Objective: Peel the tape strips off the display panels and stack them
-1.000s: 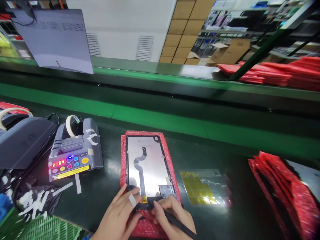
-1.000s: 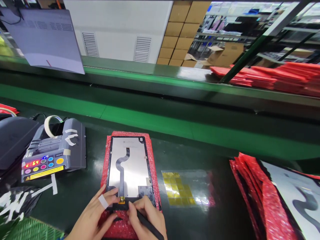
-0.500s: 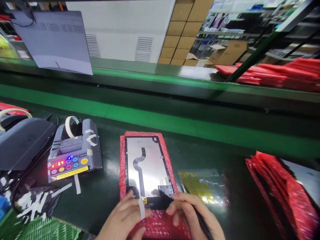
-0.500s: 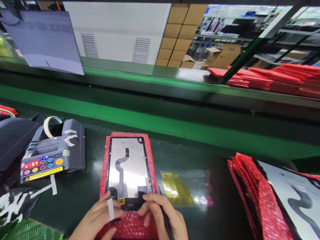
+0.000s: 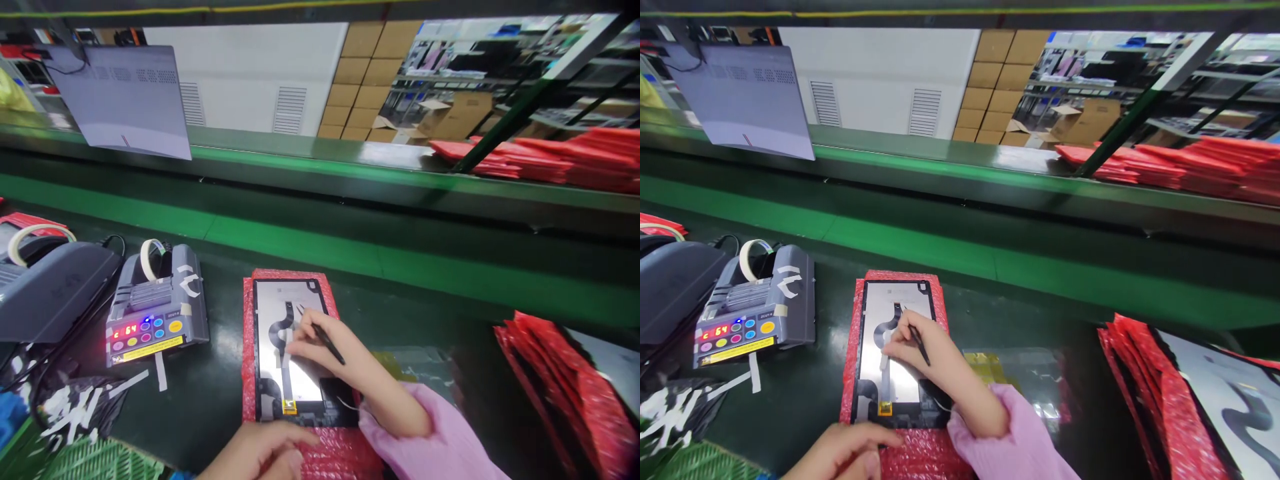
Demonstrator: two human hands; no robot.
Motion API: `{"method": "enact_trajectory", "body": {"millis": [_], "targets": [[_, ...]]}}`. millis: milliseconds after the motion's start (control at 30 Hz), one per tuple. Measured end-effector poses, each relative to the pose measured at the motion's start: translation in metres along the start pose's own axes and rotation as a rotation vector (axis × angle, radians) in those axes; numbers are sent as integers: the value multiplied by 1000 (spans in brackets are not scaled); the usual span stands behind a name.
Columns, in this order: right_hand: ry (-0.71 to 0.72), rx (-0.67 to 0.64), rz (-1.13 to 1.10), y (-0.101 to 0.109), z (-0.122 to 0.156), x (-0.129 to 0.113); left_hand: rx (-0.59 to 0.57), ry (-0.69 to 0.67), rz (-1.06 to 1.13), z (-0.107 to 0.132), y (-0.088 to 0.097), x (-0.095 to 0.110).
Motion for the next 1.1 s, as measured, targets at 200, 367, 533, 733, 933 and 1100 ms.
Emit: {"method": "enact_trajectory", "body": {"millis": [200,367,533,733,933,1100], "targets": [[43,-67,125,-8,-28,23,312,-167,-890,-23,39,37],[55,-20,254,-11,-30,22,346,-128,-1224,-37,46,26],[32,69,349,-17,-45,29,362,-143,-1277,-36,43,15],[64,381,501,6,-74,24,416,-139,-1358,-35,46,16],[169,572,604,46,25,20,259,-309,-909,-40,10,23],[372,733,917,65,192,37,-271,-399,-543,-69,-48,31]]}}
Point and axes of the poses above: each hand's wrist, its own z-axis away from the middle knuckle, its own y-axis out of the back of the hand, x = y × z, the point moved 1 cm from there along -z, towards the middle knuckle, and after that the axes turned 2 degrees about y, right-handed, at the moved point
